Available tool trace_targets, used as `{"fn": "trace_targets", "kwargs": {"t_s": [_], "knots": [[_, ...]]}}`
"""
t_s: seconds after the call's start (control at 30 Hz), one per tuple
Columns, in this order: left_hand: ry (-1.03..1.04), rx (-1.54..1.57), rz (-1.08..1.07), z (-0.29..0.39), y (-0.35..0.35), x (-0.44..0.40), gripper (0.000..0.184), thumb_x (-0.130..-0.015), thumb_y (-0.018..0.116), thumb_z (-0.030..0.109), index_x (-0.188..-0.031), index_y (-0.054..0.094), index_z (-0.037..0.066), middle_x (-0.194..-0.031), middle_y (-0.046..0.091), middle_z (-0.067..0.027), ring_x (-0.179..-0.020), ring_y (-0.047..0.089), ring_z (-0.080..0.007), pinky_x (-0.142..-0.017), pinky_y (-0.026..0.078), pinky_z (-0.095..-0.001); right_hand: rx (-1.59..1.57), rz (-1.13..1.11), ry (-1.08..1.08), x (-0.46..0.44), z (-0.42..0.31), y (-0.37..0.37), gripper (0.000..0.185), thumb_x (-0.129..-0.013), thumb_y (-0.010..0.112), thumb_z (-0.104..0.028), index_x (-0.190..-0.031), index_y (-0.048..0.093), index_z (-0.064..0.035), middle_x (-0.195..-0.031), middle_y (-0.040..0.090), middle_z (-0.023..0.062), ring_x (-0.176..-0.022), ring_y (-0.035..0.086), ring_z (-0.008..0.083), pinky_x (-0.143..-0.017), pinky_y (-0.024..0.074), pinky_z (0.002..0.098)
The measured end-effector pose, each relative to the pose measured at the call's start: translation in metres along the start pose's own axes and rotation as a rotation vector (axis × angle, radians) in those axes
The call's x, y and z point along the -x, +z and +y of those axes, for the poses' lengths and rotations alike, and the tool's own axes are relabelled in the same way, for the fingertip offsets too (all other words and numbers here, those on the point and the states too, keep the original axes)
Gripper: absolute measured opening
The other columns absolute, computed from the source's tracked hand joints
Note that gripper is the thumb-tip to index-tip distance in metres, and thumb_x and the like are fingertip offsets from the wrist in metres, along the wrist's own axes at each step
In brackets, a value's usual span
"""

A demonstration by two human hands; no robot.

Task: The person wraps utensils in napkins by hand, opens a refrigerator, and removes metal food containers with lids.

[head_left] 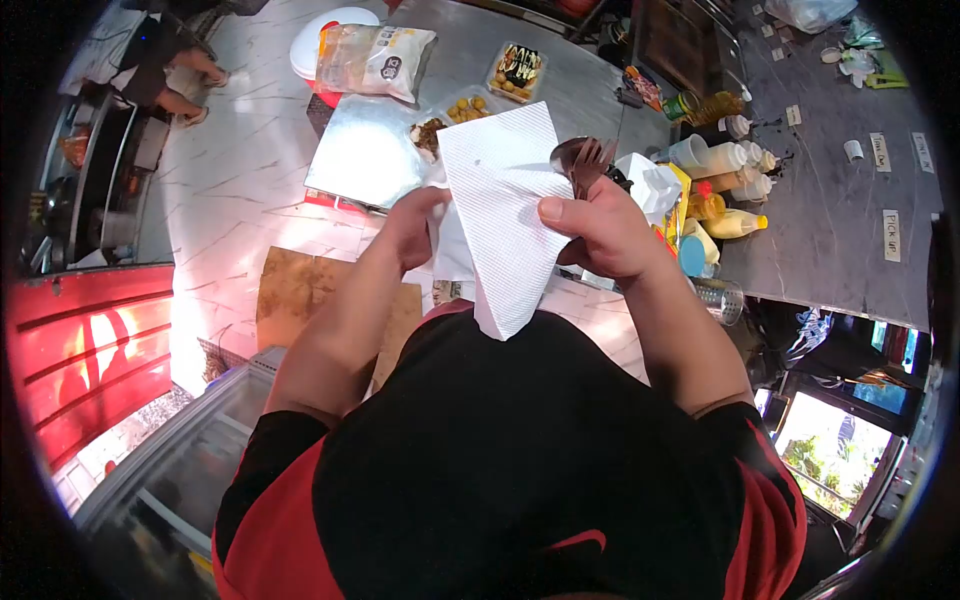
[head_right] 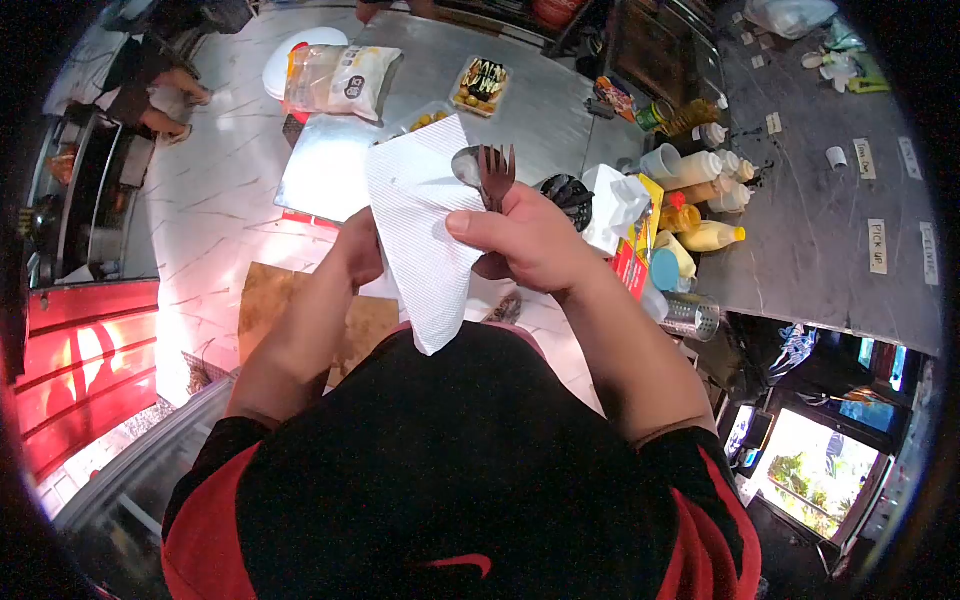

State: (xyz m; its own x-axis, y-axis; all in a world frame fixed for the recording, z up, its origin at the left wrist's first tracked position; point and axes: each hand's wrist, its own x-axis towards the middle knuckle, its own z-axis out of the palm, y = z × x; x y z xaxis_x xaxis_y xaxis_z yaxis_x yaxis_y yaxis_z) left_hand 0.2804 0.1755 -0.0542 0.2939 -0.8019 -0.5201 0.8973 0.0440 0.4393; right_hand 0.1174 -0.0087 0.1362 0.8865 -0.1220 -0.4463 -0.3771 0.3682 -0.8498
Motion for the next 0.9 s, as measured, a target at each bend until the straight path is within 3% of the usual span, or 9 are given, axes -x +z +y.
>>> {"fn": "trace_targets", "kwargs": {"t_s": [0.07,0.13,0.2,0.3,0.37,0.5,0.6,0.7,0.9], "knots": [[-0.044,0.047,-0.06,-0.008,0.008,0.0,0.048,-0.101,0.056,0.026,-0.139,0.059,-0.004,-0.13,0.071,-0.0166,-0.118,0.07,-0.0323,-0.107,0.054,-0.0501,-0.026,0.031,0.023,0.001,0.003,-0.004,0.061,-0.095,0.075,-0.023,-0.147,0.048,-0.0052,-0.104,0.069,0.0052,-0.08,0.066,0.0133,-0.061,0.0512,0.0282],[-0.047,0.104,-0.126,-0.01,0.023,0.006,0.051,-0.105,0.055,0.03,-0.143,0.057,-0.004,-0.132,0.07,-0.0165,-0.116,0.072,-0.0312,-0.105,0.057,-0.0484,-0.072,0.076,0.055,0.005,0.011,-0.018,0.064,-0.096,0.073,-0.021,-0.151,0.045,-0.004,-0.104,0.069,0.0067,-0.079,0.068,0.0153,-0.06,0.0539,0.0291],[-0.005,0.033,-0.052,-0.006,0.029,0.008,0.049,-0.106,0.054,0.029,-0.142,0.058,-0.004,-0.131,0.071,-0.0165,-0.114,0.073,-0.0296,-0.102,0.059,-0.0459,-0.116,0.109,0.093,0.009,0.02,-0.034,0.058,-0.098,0.07,-0.021,-0.149,0.047,-0.0055,-0.093,0.066,0.0029,-0.062,0.059,0.0101,-0.048,0.0417,0.0246],[0.035,-0.051,-0.078,0.002,0.029,0.011,0.044,-0.108,0.054,0.025,-0.14,0.06,-0.005,-0.129,0.072,-0.0171,-0.11,0.075,-0.0269,-0.094,0.064,-0.0416,-0.029,0.246,0.058,0.012,0.03,-0.04,0.049,-0.102,0.068,-0.021,-0.144,0.051,-0.0042,-0.092,0.063,-0.0005,-0.061,0.046,0.0045,-0.05,0.0348,0.024],[0.033,0.005,-0.146,0.005,0.024,0.01,0.044,-0.108,0.055,0.026,-0.138,0.061,-0.005,-0.128,0.072,-0.0172,-0.111,0.075,-0.0274,-0.094,0.064,-0.0421,0.062,0.368,0.0,0.015,0.033,-0.03,0.053,-0.102,0.069,-0.023,-0.148,0.05,-0.0044,-0.092,0.063,-0.0012,-0.062,0.048,0.0044,-0.051,0.037,0.0237],[0.013,0.003,-0.169,0.013,0.035,0.01,0.045,-0.109,0.052,0.027,-0.138,0.061,-0.006,-0.129,0.072,-0.0177,-0.111,0.075,-0.0276,-0.096,0.063,-0.0427,0.359,0.388,0.113,0.018,0.04,-0.047,0.058,-0.103,0.069,-0.025,-0.153,0.05,-0.0038,-0.095,0.065,-0.0025,-0.069,0.054,0.0048,-0.057,0.0447,0.0243],[-0.001,0.049,-0.163,0.021,0.051,0.016,0.046,-0.11,0.047,0.029,-0.138,0.061,-0.005,-0.128,0.072,-0.0164,-0.112,0.074,-0.0272,-0.097,0.062,-0.0433,0.4,0.401,0.118,0.023,0.035,-0.044,0.051,-0.103,0.07,-0.026,-0.145,0.057,-0.0016,-0.096,0.066,-0.0039,-0.075,0.056,0.0046,-0.063,0.0473,0.0249],[-0.034,0.062,-0.152,0.027,0.055,0.018,0.048,-0.112,0.042,0.032,-0.138,0.061,-0.004,-0.129,0.072,-0.0149,-0.113,0.073,-0.0266,-0.098,0.061,-0.0432,0.332,0.346,-0.02,0.016,0.056,-0.06,0.048,-0.102,0.071,-0.025,-0.142,0.06,-0.0014,-0.099,0.067,-0.0029,-0.083,0.057,0.0051,-0.073,0.0498,0.0253],[-0.001,0.014,-0.218,0.028,0.053,0.008,0.053,-0.113,0.038,0.037,-0.142,0.058,-0.002,-0.134,0.069,-0.016,-0.119,0.07,-0.0283,-0.102,0.058,-0.0437,0.418,0.366,0.002,0.015,0.06,-0.064,0.043,-0.101,0.072,-0.023,-0.137,0.064,-0.001,-0.108,0.07,-0.0004,-0.096,0.059,0.0068,-0.087,0.051,0.0282]]}}
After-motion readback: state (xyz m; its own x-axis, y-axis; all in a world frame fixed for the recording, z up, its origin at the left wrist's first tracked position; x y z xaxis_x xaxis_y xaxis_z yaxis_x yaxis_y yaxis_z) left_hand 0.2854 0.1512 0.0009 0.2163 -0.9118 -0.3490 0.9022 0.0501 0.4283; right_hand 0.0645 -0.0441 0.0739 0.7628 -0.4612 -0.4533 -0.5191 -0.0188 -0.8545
